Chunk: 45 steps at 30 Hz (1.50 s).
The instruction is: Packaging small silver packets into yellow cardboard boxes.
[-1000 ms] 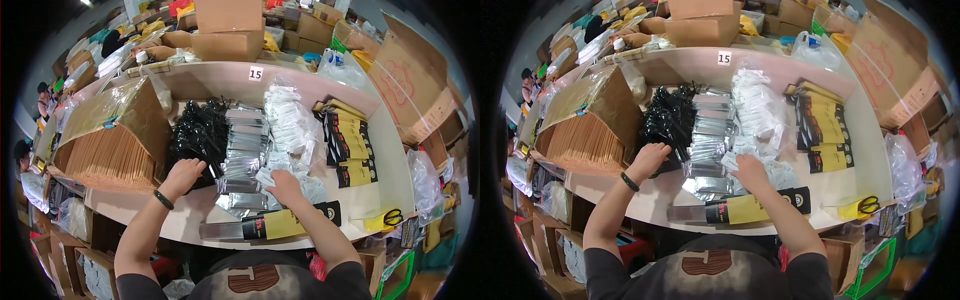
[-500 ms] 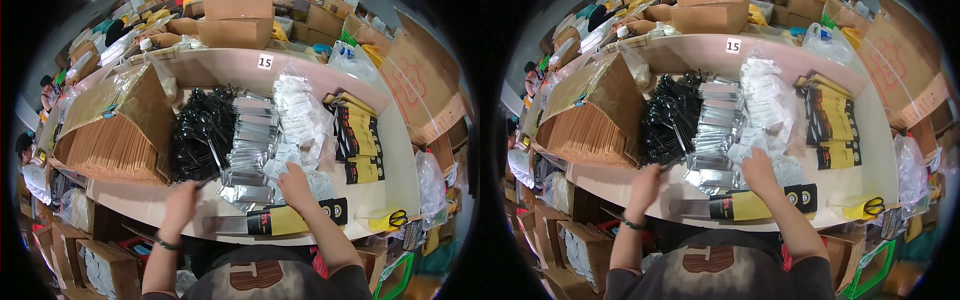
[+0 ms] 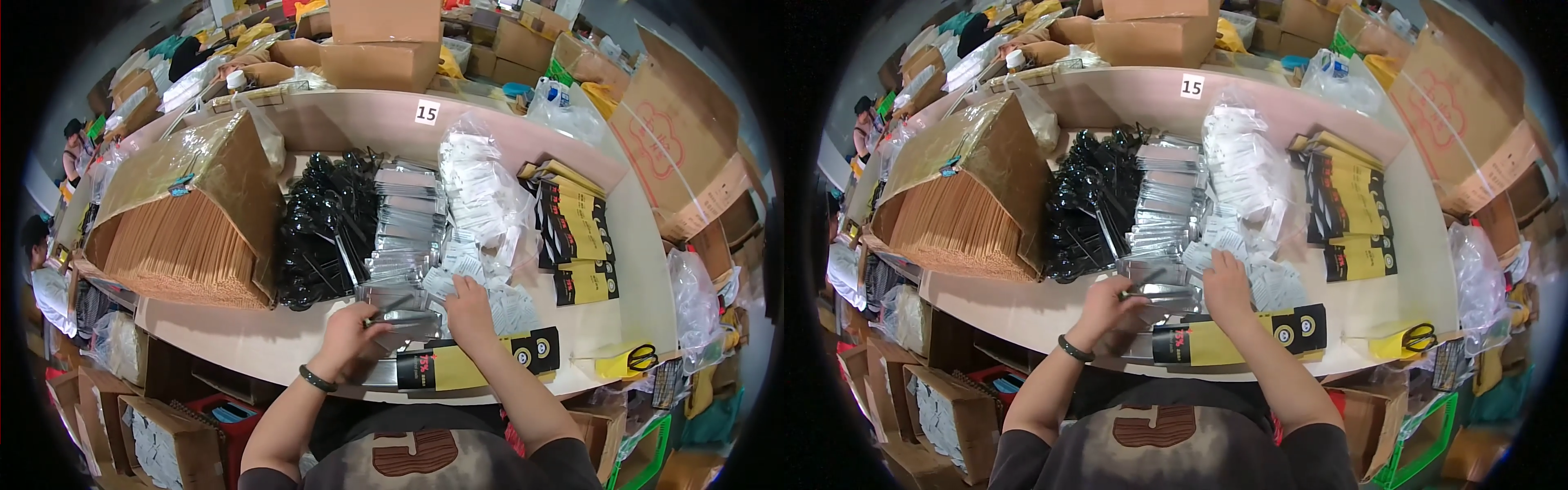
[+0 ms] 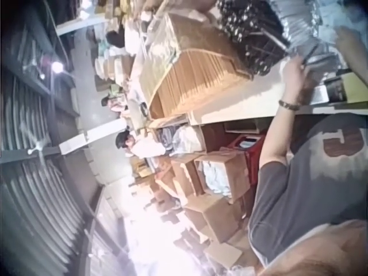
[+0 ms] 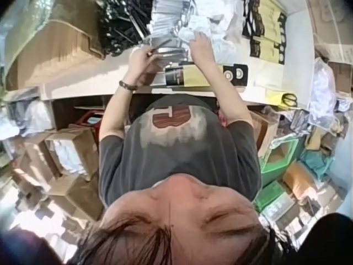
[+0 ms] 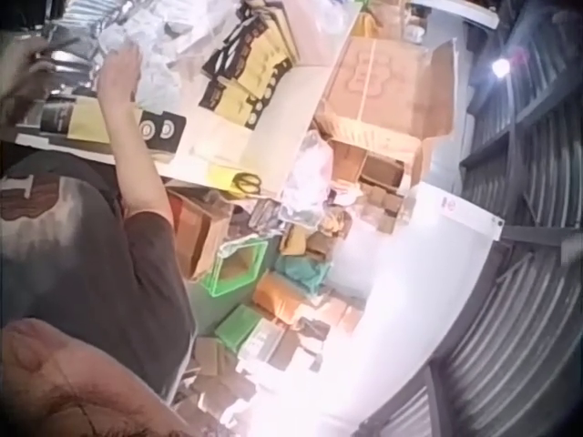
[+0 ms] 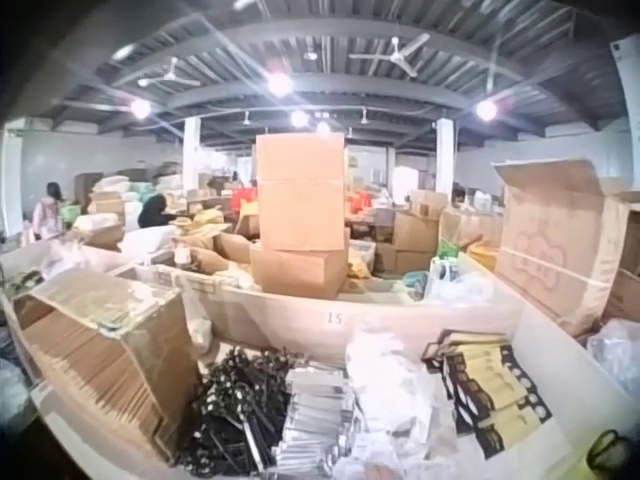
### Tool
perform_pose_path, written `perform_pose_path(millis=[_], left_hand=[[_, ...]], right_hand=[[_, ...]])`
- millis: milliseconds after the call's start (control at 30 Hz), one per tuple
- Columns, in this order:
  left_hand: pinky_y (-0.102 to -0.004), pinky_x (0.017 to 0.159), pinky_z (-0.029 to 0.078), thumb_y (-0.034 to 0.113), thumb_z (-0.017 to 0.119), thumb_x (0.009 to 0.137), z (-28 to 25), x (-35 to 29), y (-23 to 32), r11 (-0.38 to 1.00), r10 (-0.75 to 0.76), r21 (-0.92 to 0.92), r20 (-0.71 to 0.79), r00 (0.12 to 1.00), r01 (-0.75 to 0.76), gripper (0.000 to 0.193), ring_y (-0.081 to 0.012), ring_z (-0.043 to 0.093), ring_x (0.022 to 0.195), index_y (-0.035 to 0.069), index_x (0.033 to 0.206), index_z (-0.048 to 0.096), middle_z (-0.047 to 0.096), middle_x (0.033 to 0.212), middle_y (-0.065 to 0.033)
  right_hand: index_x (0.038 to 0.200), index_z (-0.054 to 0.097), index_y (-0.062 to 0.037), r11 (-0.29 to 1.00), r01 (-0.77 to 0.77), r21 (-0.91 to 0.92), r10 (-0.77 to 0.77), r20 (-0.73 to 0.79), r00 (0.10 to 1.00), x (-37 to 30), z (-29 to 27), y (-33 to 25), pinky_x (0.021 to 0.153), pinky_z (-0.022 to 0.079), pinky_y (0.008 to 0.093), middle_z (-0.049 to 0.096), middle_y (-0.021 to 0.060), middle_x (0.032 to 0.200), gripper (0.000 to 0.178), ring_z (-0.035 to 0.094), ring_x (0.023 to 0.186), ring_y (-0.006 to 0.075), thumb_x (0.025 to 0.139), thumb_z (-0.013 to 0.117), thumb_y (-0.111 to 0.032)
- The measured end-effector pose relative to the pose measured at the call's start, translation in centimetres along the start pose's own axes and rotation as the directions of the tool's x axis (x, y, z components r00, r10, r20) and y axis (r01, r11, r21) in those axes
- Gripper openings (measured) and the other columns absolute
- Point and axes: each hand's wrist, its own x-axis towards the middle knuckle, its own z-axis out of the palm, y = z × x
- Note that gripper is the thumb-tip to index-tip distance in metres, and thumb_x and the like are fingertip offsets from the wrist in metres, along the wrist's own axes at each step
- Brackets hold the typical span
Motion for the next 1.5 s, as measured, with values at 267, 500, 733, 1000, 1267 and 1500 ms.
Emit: perform_pose_path(millis=[267,500,733,1000,1267,1500], left_hand=[[-0.0222,0.065,0.046,0.013,0.076,0.088,-3.8,-3.8,-3.2,0.803,-0.391,-0.514,-0.071,0.918,0.303,0.023,-0.0042,0.054,0.073,-0.002,0.103,0.067,0.064,0.083,0.0034],[-0.0254,0.069,0.049,0.011,0.073,0.090,-2.0,-3.6,-3.8,0.767,-0.349,-0.598,-0.081,0.934,0.234,0.030,-0.0072,0.059,0.076,0.003,0.118,0.067,0.069,0.086,-0.0011],[-0.0418,0.072,0.054,0.019,0.075,0.081,0.6,-1.8,-1.8,0.985,-0.048,0.158,-0.131,0.990,0.069,0.030,-0.0327,0.066,0.086,0.011,0.108,0.064,0.064,0.102,-0.0069],[-0.0392,0.069,0.053,0.015,0.075,0.082,-2.5,-4.2,-0.5,0.964,-0.262,-0.050,-0.331,0.907,0.261,0.023,-0.0298,0.065,0.085,0.009,0.103,0.066,0.062,0.097,-0.0090],[-0.0365,0.069,0.052,0.016,0.074,0.084,-2.3,-9.2,-0.5,0.931,-0.360,-0.069,-0.334,0.871,0.358,0.020,-0.0289,0.064,0.077,0.006,0.100,0.067,0.063,0.090,-0.0115],[-0.0283,0.071,0.050,0.012,0.069,0.089,-1.8,-11.9,-2.6,0.808,-0.581,-0.340,-0.319,0.749,0.482,0.020,-0.0150,0.061,0.074,0.000,0.105,0.067,0.066,0.085,-0.0086]], right_hand=[[0.090,0.066,0.0044,0.973,0.224,-0.050,-0.230,-0.219,0.948,0.2,-0.2,1.0,0.094,0.048,0.0449,0.063,0.0190,0.116,0.019,0.059,0.110,0.0353,0.074,0.062,-0.004],[0.093,0.067,0.0027,0.982,0.183,0.043,-0.163,-0.289,0.943,1.0,0.3,1.8,0.076,0.054,0.0417,0.066,0.0166,0.102,0.014,0.066,0.087,0.0352,0.084,0.068,-0.007],[0.097,0.068,0.0031,0.956,0.001,0.293,0.085,-0.282,0.956,1.6,-2.3,1.9,0.074,0.052,0.0358,0.067,0.0161,0.096,0.015,0.067,0.085,0.0303,0.085,0.068,-0.006],[0.099,0.070,0.0023,0.673,-0.284,0.683,0.203,0.198,0.959,2.2,-2.3,-0.2,0.073,0.050,0.0301,0.068,0.0094,0.087,0.019,0.063,0.080,0.0169,0.085,0.071,-0.010],[0.084,0.063,-0.0016,0.950,0.279,0.141,-0.294,0.102,0.950,1.2,2.9,-6.6,0.083,0.050,0.0417,0.057,0.0131,0.099,0.011,0.057,0.093,0.0334,0.076,0.067,-0.007],[0.087,0.063,-0.0007,0.926,0.359,0.120,-0.367,0.053,0.929,1.3,1.3,-7.7,0.080,0.050,0.0432,0.058,0.0136,0.096,0.009,0.059,0.092,0.0344,0.079,0.063,-0.004]])
